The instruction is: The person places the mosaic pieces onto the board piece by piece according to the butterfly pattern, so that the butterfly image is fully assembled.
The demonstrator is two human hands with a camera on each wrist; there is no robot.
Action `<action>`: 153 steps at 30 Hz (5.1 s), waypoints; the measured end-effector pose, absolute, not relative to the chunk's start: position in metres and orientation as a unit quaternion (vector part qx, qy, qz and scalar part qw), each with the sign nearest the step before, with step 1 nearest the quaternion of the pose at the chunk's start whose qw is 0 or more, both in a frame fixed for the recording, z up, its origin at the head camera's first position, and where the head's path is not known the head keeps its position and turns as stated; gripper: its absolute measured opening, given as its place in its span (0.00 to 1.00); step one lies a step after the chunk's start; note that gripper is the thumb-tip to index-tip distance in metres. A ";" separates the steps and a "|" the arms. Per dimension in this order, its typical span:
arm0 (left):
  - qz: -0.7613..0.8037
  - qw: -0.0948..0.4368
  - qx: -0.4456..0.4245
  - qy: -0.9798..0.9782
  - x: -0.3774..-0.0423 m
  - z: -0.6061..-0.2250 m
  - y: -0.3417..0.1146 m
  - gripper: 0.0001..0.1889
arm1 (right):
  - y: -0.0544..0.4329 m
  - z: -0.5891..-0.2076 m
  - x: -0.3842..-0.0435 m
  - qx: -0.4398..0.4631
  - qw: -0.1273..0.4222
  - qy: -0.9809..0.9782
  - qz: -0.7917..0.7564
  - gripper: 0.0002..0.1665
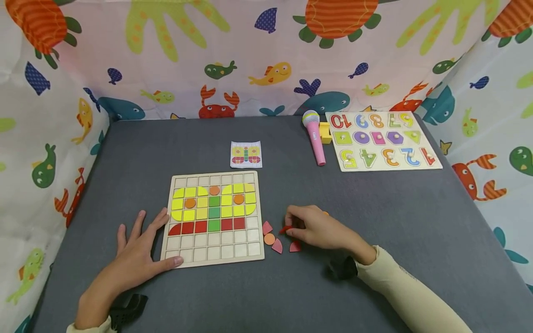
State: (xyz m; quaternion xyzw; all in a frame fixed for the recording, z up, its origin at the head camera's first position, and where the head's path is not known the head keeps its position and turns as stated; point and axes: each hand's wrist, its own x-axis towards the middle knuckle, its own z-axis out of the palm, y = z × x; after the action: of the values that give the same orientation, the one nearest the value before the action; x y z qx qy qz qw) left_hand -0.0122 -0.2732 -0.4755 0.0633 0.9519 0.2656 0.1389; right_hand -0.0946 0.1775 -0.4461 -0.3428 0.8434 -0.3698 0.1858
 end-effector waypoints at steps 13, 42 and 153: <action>0.265 0.148 0.054 0.951 -0.012 -0.475 -0.271 0.65 | 0.129 -0.437 -0.130 -0.386 0.174 0.806 -0.413 0.11; 0.264 0.149 0.051 0.952 -0.013 -0.471 -0.271 0.66 | 0.077 -0.445 -0.114 -0.376 0.119 0.872 -0.289 0.05; 0.266 0.134 0.072 0.952 -0.014 -0.471 -0.275 0.64 | -0.077 -0.447 -0.107 -0.549 0.189 0.779 -0.239 0.16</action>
State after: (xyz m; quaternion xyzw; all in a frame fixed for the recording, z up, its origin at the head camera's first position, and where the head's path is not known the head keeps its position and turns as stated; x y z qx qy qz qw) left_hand -0.0137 -0.2753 -0.4712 0.0716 0.9519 0.2661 0.1336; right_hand -0.1070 -0.0771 -0.4473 -0.5487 0.7787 -0.2388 0.1886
